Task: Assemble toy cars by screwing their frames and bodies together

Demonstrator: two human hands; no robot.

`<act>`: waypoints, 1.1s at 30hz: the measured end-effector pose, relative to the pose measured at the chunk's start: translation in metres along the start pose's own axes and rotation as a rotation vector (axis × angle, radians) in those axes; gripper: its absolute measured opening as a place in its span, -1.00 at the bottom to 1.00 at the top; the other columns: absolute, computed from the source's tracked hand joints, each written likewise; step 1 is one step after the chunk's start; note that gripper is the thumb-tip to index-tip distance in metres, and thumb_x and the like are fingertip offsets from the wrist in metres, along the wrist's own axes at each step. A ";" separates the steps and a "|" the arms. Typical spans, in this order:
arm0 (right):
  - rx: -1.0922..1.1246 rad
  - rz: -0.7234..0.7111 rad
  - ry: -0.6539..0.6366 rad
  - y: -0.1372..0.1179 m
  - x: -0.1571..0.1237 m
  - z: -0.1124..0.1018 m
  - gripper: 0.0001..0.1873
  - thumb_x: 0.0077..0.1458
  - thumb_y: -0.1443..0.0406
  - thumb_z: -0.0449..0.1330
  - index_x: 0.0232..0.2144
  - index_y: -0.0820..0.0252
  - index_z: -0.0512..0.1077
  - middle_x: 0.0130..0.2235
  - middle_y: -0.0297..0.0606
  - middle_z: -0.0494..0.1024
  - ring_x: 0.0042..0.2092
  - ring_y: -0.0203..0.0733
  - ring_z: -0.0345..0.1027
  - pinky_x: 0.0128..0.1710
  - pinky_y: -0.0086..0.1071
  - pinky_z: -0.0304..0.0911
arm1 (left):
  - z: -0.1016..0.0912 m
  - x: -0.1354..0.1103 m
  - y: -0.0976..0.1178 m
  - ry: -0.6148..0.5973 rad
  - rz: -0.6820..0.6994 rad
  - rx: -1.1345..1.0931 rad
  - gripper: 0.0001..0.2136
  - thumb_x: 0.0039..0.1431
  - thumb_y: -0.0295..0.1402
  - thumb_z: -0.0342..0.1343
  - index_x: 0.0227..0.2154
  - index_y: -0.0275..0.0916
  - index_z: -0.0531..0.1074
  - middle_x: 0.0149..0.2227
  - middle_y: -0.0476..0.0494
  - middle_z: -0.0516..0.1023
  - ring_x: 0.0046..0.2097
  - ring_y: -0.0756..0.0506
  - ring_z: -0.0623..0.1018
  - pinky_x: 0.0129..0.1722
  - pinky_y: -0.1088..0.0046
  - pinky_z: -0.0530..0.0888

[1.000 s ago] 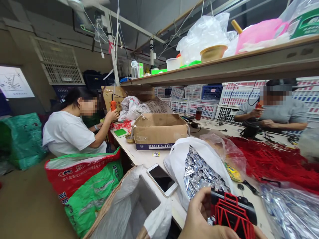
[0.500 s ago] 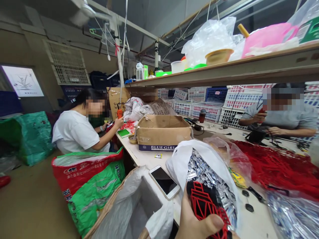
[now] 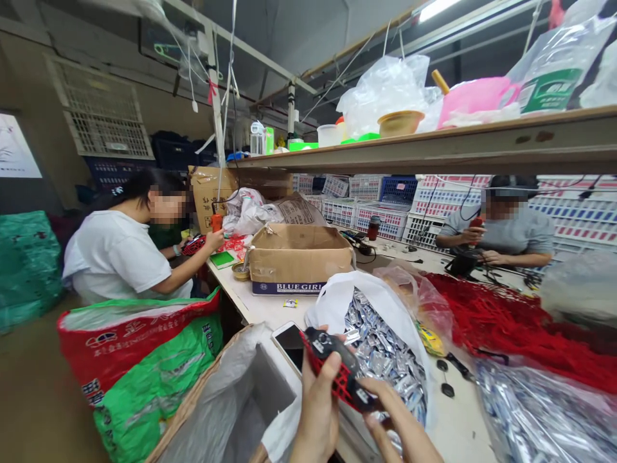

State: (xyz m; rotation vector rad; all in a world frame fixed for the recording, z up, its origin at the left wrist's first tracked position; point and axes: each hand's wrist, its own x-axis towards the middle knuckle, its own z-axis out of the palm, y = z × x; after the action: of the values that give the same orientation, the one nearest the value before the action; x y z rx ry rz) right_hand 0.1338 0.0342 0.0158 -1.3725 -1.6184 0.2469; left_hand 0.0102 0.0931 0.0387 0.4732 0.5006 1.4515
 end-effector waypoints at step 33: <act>-0.397 0.437 -0.089 0.059 0.044 0.036 -0.70 0.12 0.05 -0.04 -0.25 0.08 0.32 -0.43 -0.19 0.51 -0.36 0.07 0.43 -0.33 -0.23 0.15 | 0.003 0.016 0.012 0.446 -0.099 -0.099 -0.64 0.32 -0.10 0.15 0.01 -0.25 0.44 -0.35 -0.10 0.64 -0.47 -0.04 0.60 -0.42 0.48 0.58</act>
State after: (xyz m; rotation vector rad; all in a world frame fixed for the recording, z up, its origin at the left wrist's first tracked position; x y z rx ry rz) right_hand 0.1499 0.1065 -0.0196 -2.0473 -1.4716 0.2533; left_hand 0.0029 0.1099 0.0471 0.0389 0.7897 1.4799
